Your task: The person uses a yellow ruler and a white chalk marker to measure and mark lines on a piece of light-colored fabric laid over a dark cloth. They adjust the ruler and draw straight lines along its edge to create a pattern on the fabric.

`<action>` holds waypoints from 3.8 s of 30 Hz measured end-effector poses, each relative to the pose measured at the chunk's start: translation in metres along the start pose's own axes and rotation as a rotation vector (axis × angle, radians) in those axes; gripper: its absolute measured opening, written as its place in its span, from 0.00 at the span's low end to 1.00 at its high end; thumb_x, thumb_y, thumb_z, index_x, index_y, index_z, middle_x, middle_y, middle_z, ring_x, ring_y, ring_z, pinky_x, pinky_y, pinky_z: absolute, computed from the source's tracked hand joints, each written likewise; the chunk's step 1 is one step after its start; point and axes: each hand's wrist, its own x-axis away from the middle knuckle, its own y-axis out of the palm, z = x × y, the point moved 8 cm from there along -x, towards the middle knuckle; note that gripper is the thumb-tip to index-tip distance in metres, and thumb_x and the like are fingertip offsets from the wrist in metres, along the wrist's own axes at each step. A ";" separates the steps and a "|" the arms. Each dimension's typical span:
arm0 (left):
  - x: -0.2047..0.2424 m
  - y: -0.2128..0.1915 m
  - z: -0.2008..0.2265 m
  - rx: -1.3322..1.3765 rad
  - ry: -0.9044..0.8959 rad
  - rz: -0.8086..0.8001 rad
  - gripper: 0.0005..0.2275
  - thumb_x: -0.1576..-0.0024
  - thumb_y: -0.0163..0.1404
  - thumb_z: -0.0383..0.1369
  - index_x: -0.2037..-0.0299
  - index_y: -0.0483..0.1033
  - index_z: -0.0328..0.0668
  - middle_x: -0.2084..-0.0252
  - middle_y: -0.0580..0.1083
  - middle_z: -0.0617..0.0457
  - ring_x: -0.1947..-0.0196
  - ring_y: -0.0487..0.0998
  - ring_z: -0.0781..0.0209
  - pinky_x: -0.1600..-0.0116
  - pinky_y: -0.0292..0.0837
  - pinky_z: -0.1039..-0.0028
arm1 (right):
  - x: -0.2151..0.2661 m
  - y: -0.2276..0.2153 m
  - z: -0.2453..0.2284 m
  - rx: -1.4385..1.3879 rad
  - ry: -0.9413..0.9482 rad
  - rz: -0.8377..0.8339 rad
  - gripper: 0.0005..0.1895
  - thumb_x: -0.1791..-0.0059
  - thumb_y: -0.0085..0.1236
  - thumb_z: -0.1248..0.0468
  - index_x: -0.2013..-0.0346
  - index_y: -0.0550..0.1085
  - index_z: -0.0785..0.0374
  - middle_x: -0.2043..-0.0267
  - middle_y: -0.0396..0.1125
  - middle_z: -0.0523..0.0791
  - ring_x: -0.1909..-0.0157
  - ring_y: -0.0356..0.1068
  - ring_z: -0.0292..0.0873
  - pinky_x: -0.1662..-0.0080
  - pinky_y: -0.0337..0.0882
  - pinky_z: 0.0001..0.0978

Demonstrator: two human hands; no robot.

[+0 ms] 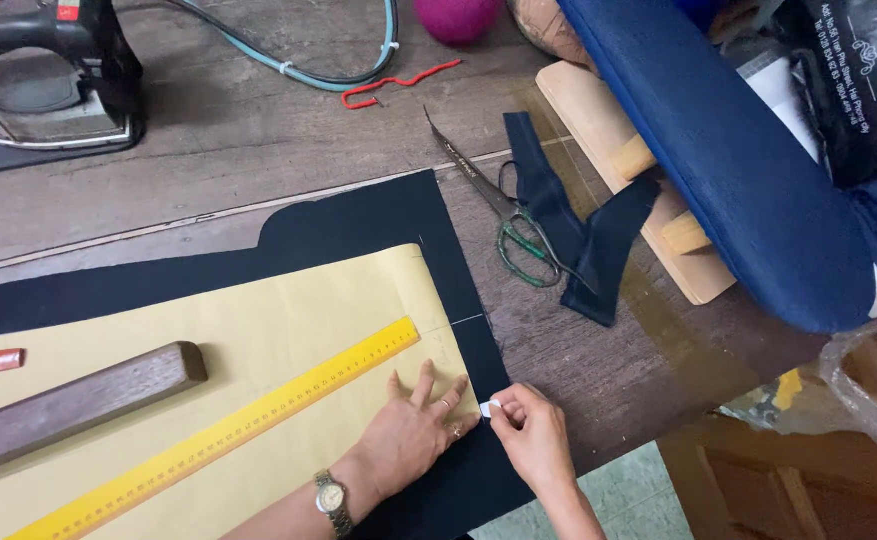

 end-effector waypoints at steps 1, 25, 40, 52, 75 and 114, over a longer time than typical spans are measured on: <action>0.001 0.000 0.000 -0.005 0.001 -0.017 0.24 0.39 0.35 0.35 0.31 0.50 0.67 0.27 0.41 0.47 0.33 0.41 0.24 0.46 0.53 0.26 | 0.000 0.000 -0.001 0.004 -0.008 0.007 0.00 0.60 0.59 0.63 0.75 0.76 0.54 0.78 0.69 0.37 0.77 0.65 0.34 0.67 0.67 0.27; 0.005 -0.002 0.000 0.022 0.014 -0.043 0.26 0.39 0.37 0.33 0.29 0.45 0.59 0.26 0.37 0.47 0.32 0.37 0.25 0.44 0.51 0.28 | 0.004 -0.011 -0.010 -0.528 0.115 0.030 0.05 0.55 0.59 0.65 0.72 0.76 0.65 0.74 0.74 0.45 0.73 0.76 0.39 0.64 0.68 0.23; 0.016 0.029 -0.017 0.117 -0.010 0.663 0.19 0.44 0.43 0.31 0.40 0.68 0.46 0.34 0.60 0.47 0.34 0.54 0.38 0.38 0.50 0.44 | -0.037 0.046 -0.031 -0.700 0.021 -0.170 0.04 0.50 0.49 0.65 0.67 0.67 0.63 0.65 0.75 0.52 0.58 0.80 0.46 0.56 0.74 0.25; 0.111 0.030 -0.115 0.417 -0.417 0.963 0.09 0.47 0.48 0.28 0.57 0.73 0.40 0.58 0.73 0.48 0.60 0.71 0.48 0.53 0.66 0.64 | -0.038 0.042 -0.033 -0.652 0.139 -0.187 0.05 0.50 0.50 0.64 0.66 0.67 0.64 0.65 0.76 0.52 0.58 0.80 0.43 0.56 0.77 0.28; 0.195 0.147 -0.189 0.494 -0.991 0.347 0.18 0.56 0.57 0.53 0.58 0.71 0.67 0.58 0.72 0.67 0.54 0.73 0.63 0.50 0.69 0.69 | -0.032 0.031 -0.047 -0.570 0.195 -0.211 0.06 0.50 0.50 0.62 0.64 0.68 0.63 0.60 0.77 0.51 0.57 0.79 0.41 0.54 0.76 0.27; 0.102 0.036 -0.196 1.176 -1.014 0.957 0.09 0.39 0.42 0.33 0.53 0.65 0.39 0.63 0.74 0.48 0.72 0.73 0.55 0.68 0.66 0.67 | -0.050 0.057 -0.011 -0.688 0.124 -0.202 0.04 0.50 0.49 0.64 0.65 0.66 0.62 0.62 0.76 0.51 0.61 0.79 0.43 0.60 0.75 0.28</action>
